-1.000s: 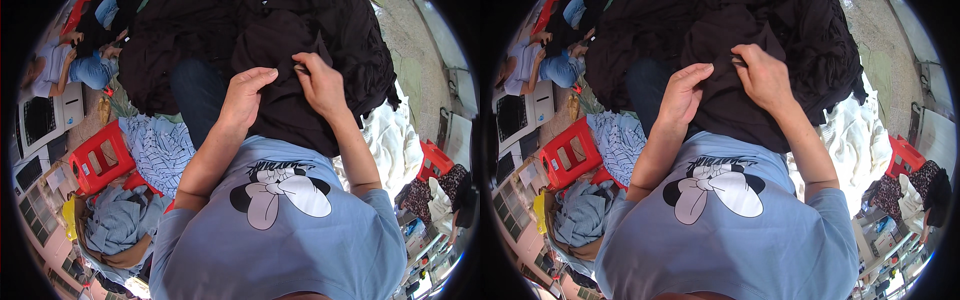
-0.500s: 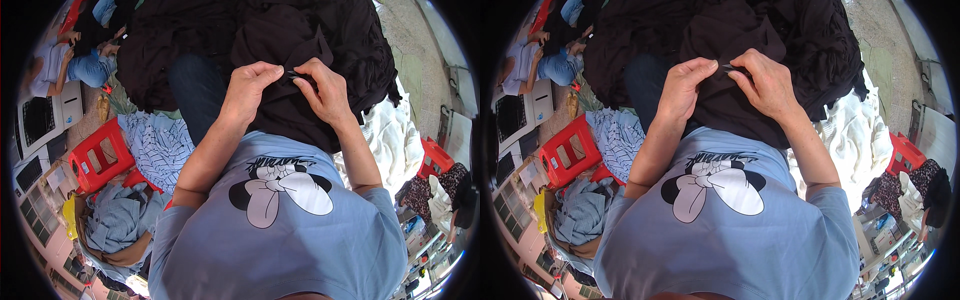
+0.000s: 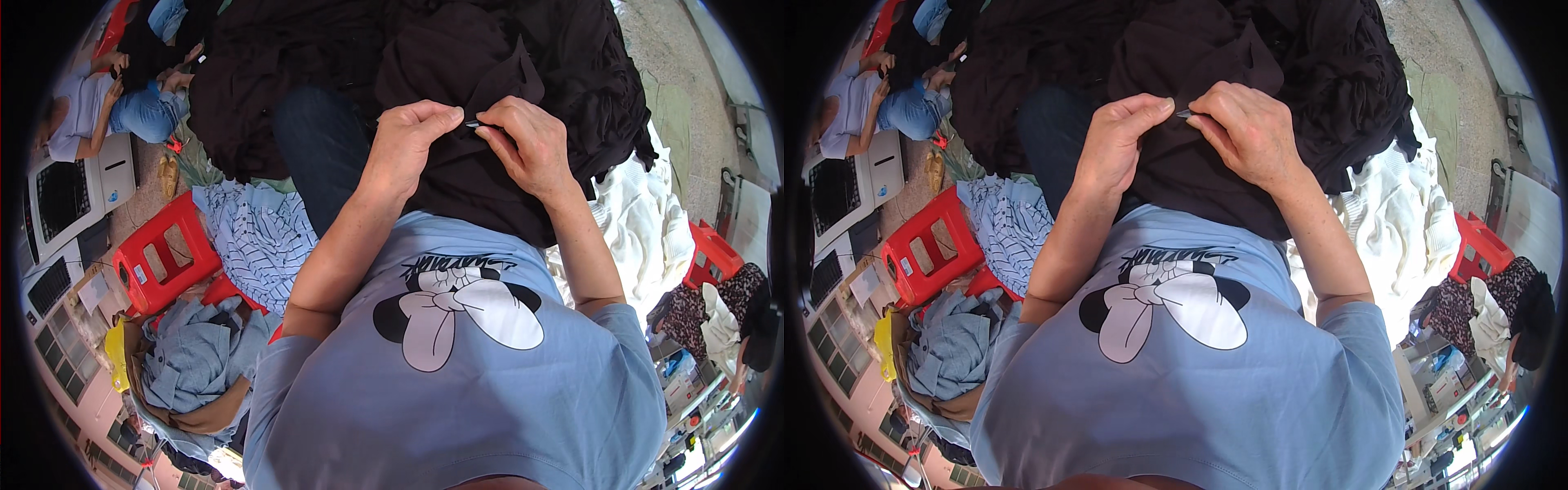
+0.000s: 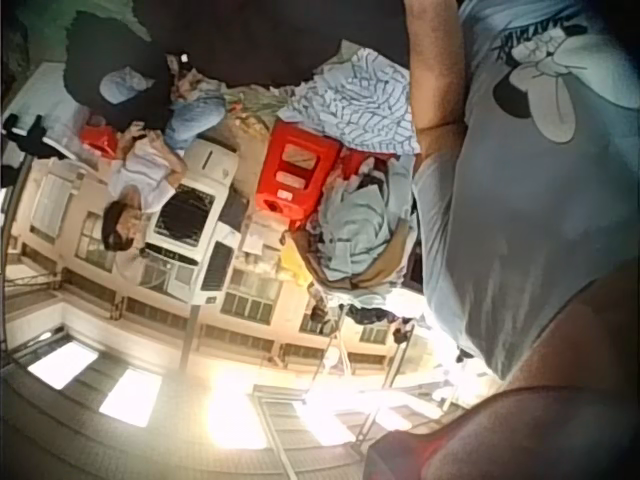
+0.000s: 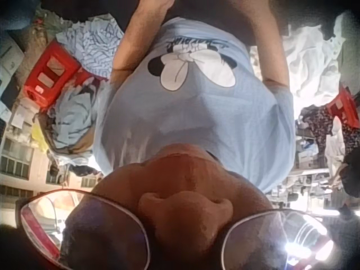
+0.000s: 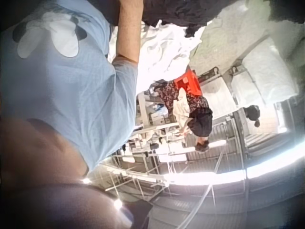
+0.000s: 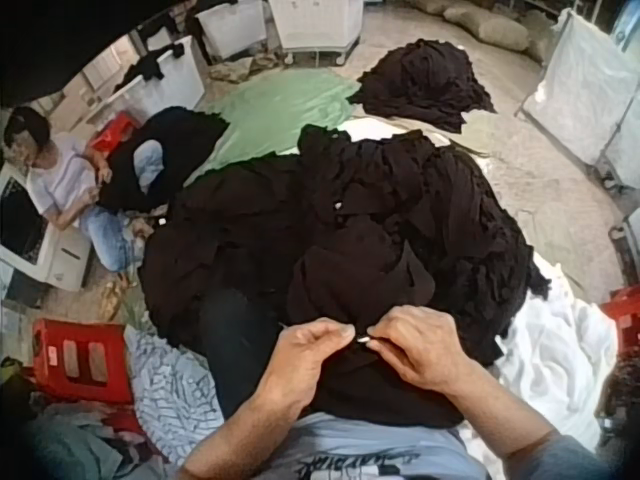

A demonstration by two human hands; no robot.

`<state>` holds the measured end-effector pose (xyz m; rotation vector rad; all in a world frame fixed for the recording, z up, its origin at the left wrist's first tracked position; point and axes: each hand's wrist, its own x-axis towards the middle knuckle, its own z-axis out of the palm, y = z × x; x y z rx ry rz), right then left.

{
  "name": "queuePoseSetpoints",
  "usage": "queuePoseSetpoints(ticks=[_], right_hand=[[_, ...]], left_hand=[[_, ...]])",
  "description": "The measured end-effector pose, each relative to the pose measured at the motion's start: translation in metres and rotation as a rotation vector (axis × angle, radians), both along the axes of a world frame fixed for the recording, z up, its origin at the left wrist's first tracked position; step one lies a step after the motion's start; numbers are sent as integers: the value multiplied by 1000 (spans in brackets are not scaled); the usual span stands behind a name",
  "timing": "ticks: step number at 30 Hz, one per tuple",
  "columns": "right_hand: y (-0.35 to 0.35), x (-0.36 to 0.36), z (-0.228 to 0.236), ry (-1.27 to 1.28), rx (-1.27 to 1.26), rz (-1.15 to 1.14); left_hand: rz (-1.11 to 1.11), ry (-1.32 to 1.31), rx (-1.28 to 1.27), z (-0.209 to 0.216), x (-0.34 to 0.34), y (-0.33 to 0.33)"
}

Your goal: Inspecting black shirts and trimming loose threads using snips.

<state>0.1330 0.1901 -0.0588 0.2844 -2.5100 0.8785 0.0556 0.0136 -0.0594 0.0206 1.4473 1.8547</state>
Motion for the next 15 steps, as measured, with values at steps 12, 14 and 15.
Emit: queuePoseSetpoints(ticks=[12, 14, 15], right_hand=[[-10, 5, 2, 12, 0, -94], [-11, 6, 3, -49, -20, -129], [-11, 6, 3, -49, -21, -129]], left_hand=[[51, -86, 30, -2, 0, -1], [42, -77, 30, -3, -1, -1], [42, -77, 29, -3, 0, -1]])
